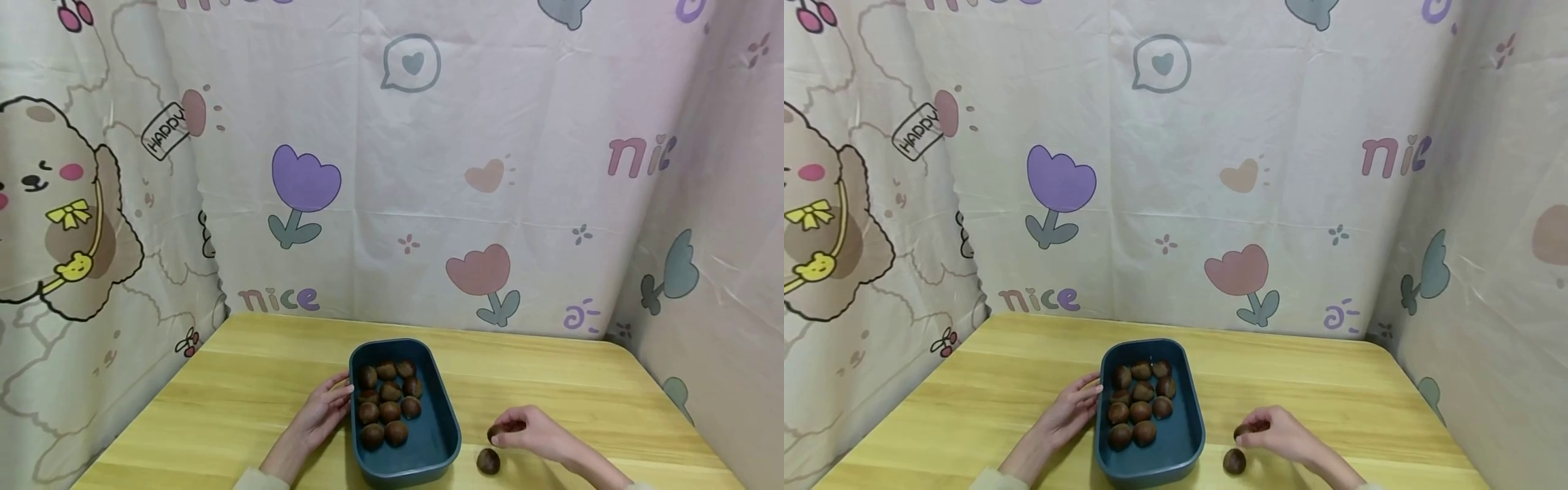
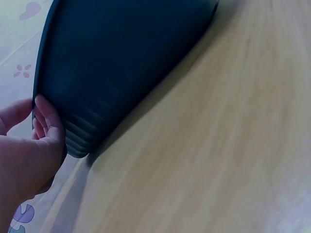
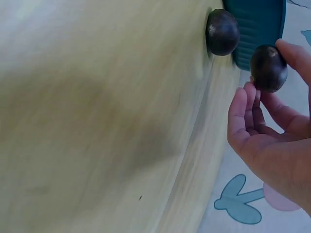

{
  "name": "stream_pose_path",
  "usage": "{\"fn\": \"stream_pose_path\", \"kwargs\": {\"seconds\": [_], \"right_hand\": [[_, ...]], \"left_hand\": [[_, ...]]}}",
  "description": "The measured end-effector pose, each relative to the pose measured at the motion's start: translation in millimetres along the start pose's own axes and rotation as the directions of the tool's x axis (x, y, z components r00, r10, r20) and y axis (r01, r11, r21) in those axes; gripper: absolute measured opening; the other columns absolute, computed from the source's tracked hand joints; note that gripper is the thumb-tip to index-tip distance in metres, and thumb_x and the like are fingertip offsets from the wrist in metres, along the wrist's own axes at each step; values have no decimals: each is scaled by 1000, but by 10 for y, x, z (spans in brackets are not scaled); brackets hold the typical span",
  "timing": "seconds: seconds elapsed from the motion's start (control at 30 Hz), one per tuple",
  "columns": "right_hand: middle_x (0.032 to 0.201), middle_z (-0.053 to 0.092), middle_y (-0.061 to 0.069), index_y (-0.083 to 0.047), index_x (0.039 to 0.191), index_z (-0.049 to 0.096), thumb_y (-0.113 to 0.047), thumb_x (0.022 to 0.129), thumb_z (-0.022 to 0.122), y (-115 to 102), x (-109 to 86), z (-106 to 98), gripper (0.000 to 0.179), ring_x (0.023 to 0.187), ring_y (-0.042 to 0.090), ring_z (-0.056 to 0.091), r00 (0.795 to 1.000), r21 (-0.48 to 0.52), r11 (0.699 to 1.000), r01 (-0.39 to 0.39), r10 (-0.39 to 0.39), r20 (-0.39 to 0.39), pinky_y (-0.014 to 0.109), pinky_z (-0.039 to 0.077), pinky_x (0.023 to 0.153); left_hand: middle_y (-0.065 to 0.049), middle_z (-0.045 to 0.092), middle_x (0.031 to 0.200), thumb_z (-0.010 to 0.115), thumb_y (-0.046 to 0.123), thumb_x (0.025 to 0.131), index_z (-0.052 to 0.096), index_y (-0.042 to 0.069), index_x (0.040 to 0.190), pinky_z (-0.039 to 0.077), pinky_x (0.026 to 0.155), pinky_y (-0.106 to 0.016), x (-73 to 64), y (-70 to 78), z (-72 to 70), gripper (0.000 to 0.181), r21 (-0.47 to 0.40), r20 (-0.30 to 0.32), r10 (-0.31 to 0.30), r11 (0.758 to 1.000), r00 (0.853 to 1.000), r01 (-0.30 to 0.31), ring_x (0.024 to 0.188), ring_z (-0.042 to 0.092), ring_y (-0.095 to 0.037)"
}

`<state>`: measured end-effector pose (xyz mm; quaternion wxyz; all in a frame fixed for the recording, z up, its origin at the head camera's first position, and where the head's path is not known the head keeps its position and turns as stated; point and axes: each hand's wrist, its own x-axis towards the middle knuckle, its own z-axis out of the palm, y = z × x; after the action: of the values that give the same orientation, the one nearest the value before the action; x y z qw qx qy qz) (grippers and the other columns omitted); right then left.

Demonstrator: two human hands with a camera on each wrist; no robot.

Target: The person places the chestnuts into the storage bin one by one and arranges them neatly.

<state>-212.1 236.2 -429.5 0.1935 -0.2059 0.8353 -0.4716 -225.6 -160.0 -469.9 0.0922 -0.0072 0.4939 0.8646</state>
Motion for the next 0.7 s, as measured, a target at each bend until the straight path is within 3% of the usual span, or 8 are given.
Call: {"fn": "stream_pose_path", "kwargs": {"seconds": [0.37, 0.7], "right_hand": [[90, 65, 4, -1, 101, 67, -14, 81, 75, -224, 237, 80, 25, 81, 19, 57, 997, -51, 997, 63, -65, -37, 26, 47, 71], [90, 64, 2, -4, 100, 68, -16, 82, 76, -469, 412, 119, 23, 82, 20, 57, 991, -150, 982, 117, -126, -53, 28, 48, 70]], "left_hand": [[-6, 57, 109, 48, -2, 98, 39, -1, 128, 46, 83, -26, 6, 1, -2, 32, -11, -12, 5, 1000, 1000, -5, 93, 55, -12], [-6, 57, 108, 48, -3, 97, 41, -1, 125, 46, 82, -26, -2, 1, 4, 29, -7, -15, 7, 1000, 1000, -7, 91, 56, -11]]}}
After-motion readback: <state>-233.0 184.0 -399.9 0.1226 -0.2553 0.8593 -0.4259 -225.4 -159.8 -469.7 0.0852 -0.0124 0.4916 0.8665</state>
